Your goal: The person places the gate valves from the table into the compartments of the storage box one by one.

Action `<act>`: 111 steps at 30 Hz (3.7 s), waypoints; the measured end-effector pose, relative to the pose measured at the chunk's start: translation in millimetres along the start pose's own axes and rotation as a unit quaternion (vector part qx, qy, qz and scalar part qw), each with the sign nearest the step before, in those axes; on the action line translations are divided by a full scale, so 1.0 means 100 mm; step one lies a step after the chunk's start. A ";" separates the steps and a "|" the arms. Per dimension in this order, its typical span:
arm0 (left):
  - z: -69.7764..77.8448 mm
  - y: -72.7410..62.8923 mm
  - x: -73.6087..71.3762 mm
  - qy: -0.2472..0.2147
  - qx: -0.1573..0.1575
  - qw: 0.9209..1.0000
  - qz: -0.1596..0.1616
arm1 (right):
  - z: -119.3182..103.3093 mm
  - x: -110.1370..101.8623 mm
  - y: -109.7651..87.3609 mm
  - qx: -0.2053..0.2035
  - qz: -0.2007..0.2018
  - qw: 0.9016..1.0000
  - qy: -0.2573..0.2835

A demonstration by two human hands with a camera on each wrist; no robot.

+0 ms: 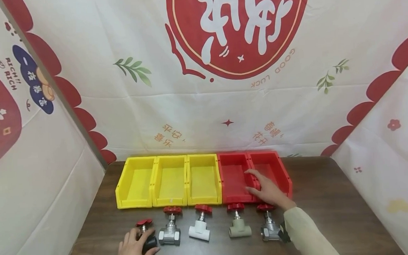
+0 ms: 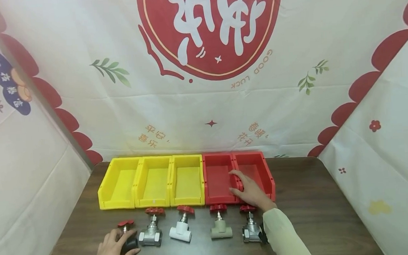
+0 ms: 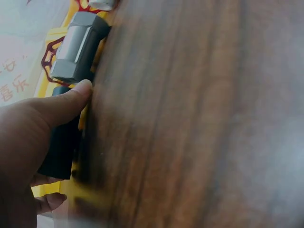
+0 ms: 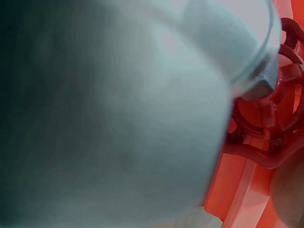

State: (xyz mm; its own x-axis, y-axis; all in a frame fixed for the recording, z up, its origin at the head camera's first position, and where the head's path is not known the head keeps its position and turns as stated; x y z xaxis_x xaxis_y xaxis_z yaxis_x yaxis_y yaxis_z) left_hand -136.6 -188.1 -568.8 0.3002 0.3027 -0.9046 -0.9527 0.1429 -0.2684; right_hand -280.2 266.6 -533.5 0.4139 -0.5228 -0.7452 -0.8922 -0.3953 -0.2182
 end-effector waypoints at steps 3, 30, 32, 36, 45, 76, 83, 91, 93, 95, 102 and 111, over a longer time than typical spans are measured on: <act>0.00 -0.01 0.00 0.004 -0.013 1.000 -0.023 | -0.02 0.02 0.01 -0.006 -0.003 1.000 0.001; 0.07 -0.10 -0.04 0.037 -0.028 0.999 -0.019 | 0.04 0.02 0.02 0.009 0.002 1.000 0.008; 0.08 -0.10 -0.04 0.038 -0.018 0.999 -0.007 | 0.06 0.02 0.02 0.012 0.004 1.000 0.009; 0.08 -0.12 -0.04 0.038 -0.003 0.999 0.016 | 0.06 0.02 0.01 0.014 0.008 1.000 0.009; 0.09 -0.11 -0.05 0.043 0.001 0.999 0.022 | 0.06 0.03 0.00 0.006 0.009 1.000 0.002; 0.05 -0.02 -0.30 0.073 0.041 0.988 0.133 | 0.07 0.03 0.02 0.007 0.010 1.000 0.003; 0.04 0.00 -0.43 0.081 0.057 0.983 0.157 | 0.07 0.03 0.03 0.007 0.007 1.000 0.005; 0.01 0.04 -0.62 0.081 0.082 0.973 0.200 | 0.06 0.03 0.02 0.021 0.001 1.000 0.005; 0.01 0.06 -0.67 0.080 0.087 0.971 0.209 | 0.05 0.03 0.01 0.024 0.002 1.000 0.005; 0.01 0.08 -0.72 0.077 0.093 0.968 0.218 | 0.05 0.02 0.01 0.025 0.002 1.000 0.004; 0.01 0.13 -0.84 0.086 0.126 0.959 0.239 | 0.03 0.03 -0.02 0.028 0.006 1.000 0.006; -0.01 0.27 -0.99 0.098 0.133 0.958 0.235 | 0.04 0.04 -0.02 0.029 0.010 1.000 0.000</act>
State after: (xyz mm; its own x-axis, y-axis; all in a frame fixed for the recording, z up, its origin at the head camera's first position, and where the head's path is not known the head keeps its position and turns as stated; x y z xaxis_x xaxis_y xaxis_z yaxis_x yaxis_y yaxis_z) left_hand -191.9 -214.9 -487.2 -0.1986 0.2130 -0.9566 -0.9266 0.2772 0.2541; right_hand -278.1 268.5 -538.5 0.3955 -0.5310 -0.7494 -0.9096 -0.3397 -0.2393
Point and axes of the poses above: each hand's wrist, its own y-axis towards the middle knuckle, its own x-axis out of the palm, z = x × y, the point moved 6 cm from there along y, towards the middle knuckle, and after that the axes turned 15 degrees about -z, right-handed, at the moved point
